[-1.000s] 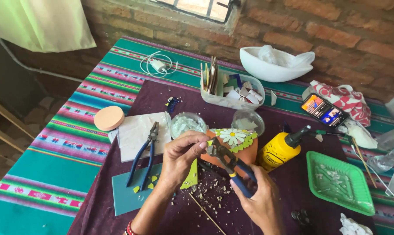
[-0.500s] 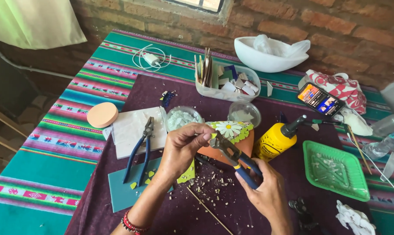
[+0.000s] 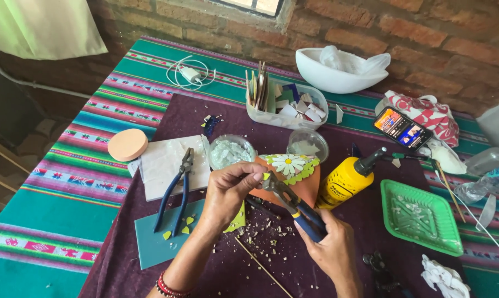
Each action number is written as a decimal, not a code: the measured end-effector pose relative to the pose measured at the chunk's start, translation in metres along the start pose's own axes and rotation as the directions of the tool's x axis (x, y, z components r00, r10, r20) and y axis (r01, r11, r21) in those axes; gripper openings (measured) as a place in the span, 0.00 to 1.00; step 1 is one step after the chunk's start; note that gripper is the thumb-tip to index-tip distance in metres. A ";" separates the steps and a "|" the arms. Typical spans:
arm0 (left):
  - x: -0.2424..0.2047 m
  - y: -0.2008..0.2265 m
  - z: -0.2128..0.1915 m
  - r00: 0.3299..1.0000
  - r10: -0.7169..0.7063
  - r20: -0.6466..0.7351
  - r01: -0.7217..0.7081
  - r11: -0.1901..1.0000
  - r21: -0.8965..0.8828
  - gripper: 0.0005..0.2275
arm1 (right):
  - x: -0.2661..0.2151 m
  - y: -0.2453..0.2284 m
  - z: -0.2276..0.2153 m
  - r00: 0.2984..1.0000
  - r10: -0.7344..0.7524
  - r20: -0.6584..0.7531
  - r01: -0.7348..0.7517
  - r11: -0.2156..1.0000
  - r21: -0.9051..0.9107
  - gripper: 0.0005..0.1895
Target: Using mosaic nippers to cut small pieces of material and adhering them to a decorative pot.
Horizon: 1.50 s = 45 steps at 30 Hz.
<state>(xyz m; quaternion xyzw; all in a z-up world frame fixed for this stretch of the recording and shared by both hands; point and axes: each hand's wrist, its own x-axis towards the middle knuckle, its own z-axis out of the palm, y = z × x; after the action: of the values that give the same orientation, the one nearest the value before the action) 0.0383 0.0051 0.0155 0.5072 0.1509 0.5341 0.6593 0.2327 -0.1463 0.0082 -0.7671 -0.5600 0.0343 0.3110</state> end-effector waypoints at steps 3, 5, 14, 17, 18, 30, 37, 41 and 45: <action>-0.003 0.000 0.005 0.997 -0.032 -0.068 0.026 0.996 -0.091 0.06 | -0.001 0.001 0.005 1.000 0.001 -0.008 -0.001 0.999 0.051 0.17; -0.005 -0.003 0.002 0.991 -0.085 -0.102 0.071 0.988 -0.134 0.10 | -0.003 0.000 0.008 0.999 0.031 0.009 -0.031 0.998 0.053 0.17; -0.007 0.006 -0.003 0.971 -0.131 -0.202 0.115 0.989 -0.089 0.06 | -0.002 -0.023 0.012 0.995 0.100 0.017 -0.100 0.995 0.013 0.20; -0.007 0.004 -0.006 0.979 -0.119 -0.166 0.102 0.989 -0.108 0.04 | -0.002 -0.024 0.013 0.996 0.086 0.028 -0.087 0.996 0.009 0.19; -0.007 0.003 -0.007 0.982 -0.120 -0.148 0.102 0.987 -0.124 0.04 | -0.001 -0.022 0.013 0.998 0.055 0.025 -0.055 0.998 0.003 0.20; -0.018 0.003 -0.014 0.951 -0.185 -0.248 0.152 0.977 -0.149 0.05 | -0.024 -0.013 0.026 0.985 0.153 0.076 -0.152 0.988 -0.024 0.25; -0.018 0.006 -0.014 0.953 -0.189 -0.236 0.164 0.979 -0.123 0.05 | -0.023 -0.013 0.033 0.993 0.101 0.062 -0.105 0.992 0.063 0.20; -0.017 0.004 -0.014 0.966 -0.137 -0.220 0.120 0.989 -0.089 0.04 | -0.022 -0.008 0.036 0.996 0.071 0.062 -0.074 0.995 0.059 0.21; -0.018 0.002 -0.015 0.969 -0.141 -0.203 0.127 0.989 -0.081 0.03 | -0.023 -0.011 0.035 0.997 0.052 0.063 -0.055 0.997 0.053 0.21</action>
<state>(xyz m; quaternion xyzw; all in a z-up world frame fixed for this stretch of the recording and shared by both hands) 0.0194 -0.0030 0.0043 0.4147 0.2347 0.5434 0.6912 0.2013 -0.1496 -0.0211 -0.7715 -0.5476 0.0815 0.3134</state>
